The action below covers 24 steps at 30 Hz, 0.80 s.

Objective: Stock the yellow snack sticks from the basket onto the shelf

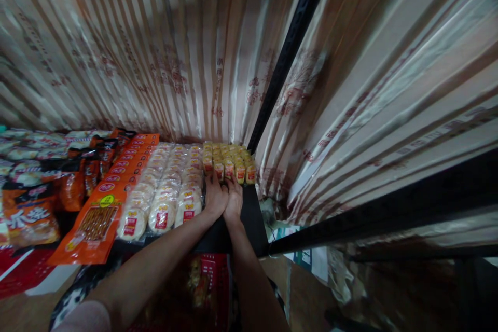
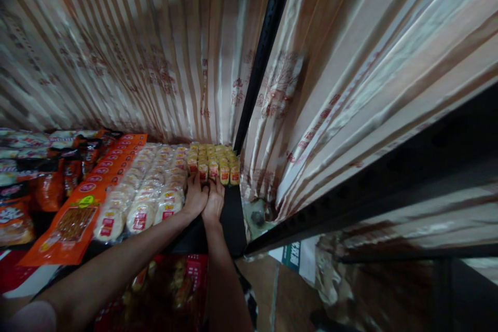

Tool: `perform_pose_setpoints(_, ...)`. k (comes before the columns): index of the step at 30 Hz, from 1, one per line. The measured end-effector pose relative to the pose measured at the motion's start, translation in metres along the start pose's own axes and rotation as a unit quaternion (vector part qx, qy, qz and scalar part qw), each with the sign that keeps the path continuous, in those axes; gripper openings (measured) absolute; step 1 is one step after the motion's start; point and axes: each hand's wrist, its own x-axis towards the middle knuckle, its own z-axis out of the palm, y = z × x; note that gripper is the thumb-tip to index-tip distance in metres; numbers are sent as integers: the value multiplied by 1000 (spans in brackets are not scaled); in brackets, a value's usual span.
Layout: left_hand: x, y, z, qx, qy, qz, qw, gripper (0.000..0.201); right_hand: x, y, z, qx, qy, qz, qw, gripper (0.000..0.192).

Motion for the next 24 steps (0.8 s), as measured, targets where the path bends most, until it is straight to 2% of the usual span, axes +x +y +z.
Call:
perform_pose_setpoints(7,-14,2,-7,-9,-17,6,1000,41,-11,3,-7,30,27,7,999,38)
perform_pose_setpoints(11,-42,13,-4,-11,-30,27,999,35,-27,3,-12,66,39,11,997,38)
perform_pose_setpoints(15,-73,25,10,-19,-14,61,998,46,-48,-3,-23,85,23,11,996,37)
perform_pose_setpoints(18,-94,11,8,-20,-13,81,996,38,-71,-9,-34,88,20,21,996,36)
perform_pose_setpoints(21,-118,-17,-7,-21,-27,79,996,26,-103,-12,-42,85,28,41,995,37)
perform_pose_setpoints(24,-148,-41,-25,-39,-60,101,992,25,-140,-13,-45,72,30,48,996,38)
